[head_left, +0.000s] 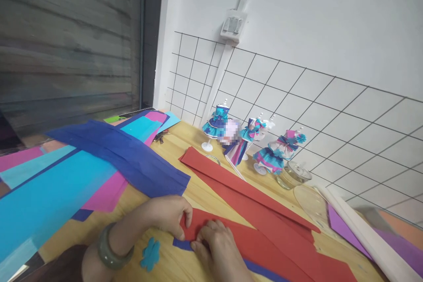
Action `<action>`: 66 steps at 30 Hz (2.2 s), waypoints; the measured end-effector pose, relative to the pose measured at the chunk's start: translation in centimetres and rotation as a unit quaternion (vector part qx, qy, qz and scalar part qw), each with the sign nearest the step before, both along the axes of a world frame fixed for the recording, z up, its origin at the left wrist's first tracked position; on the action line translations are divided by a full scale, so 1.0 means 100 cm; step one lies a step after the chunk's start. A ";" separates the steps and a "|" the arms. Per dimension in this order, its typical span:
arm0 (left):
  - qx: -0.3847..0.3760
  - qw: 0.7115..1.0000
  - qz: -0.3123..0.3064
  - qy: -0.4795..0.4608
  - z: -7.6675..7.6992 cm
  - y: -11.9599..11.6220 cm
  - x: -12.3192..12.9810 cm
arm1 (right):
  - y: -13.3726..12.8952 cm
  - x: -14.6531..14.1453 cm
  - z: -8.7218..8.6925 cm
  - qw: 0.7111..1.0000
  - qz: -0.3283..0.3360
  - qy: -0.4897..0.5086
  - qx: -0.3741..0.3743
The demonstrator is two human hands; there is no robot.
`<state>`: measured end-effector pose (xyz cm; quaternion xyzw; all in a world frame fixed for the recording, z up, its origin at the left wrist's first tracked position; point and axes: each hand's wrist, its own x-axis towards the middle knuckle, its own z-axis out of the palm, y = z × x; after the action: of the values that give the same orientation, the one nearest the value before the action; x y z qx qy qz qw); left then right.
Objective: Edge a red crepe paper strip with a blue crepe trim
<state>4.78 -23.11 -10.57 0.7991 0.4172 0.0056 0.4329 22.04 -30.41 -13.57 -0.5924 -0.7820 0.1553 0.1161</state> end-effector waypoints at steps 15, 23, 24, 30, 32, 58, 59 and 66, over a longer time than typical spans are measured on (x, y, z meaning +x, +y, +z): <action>0.035 0.999 -0.009 0.017 -0.019 0.005 -0.002 | -0.005 0.003 0.021 0.998 -0.040 -0.016 -0.054; 0.027 0.999 -0.015 0.018 -0.018 0.006 -0.002 | -0.022 0.057 0.035 0.993 -0.095 0.039 -0.060; 0.025 0.999 -0.017 0.018 -0.018 0.007 -0.002 | -0.024 0.066 0.035 0.992 -0.098 0.042 -0.069; 0.030 0.999 -0.021 0.021 -0.018 0.007 -0.002 | -0.033 0.110 0.032 0.984 -0.132 0.076 -0.096; 0.032 0.999 -0.023 0.024 -0.018 0.007 -0.002 | -0.036 0.120 0.029 0.983 -0.146 0.073 -0.086; 0.045 0.996 -0.014 0.076 -0.012 0.004 0.002 | -0.050 0.164 0.012 0.960 -0.248 0.083 -0.096; 0.046 0.996 -0.010 0.078 -0.012 0.003 0.002 | -0.050 0.164 0.013 0.959 -0.251 0.086 -0.095; 0.043 0.997 -0.011 0.062 -0.022 0.007 -0.001 | -0.050 0.168 0.013 0.959 -0.249 0.095 -0.094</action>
<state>4.67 -22.39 -12.74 0.8203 0.4339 -0.0311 0.3714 38.87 -35.38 -12.27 -0.7592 -0.5769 0.2499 0.1685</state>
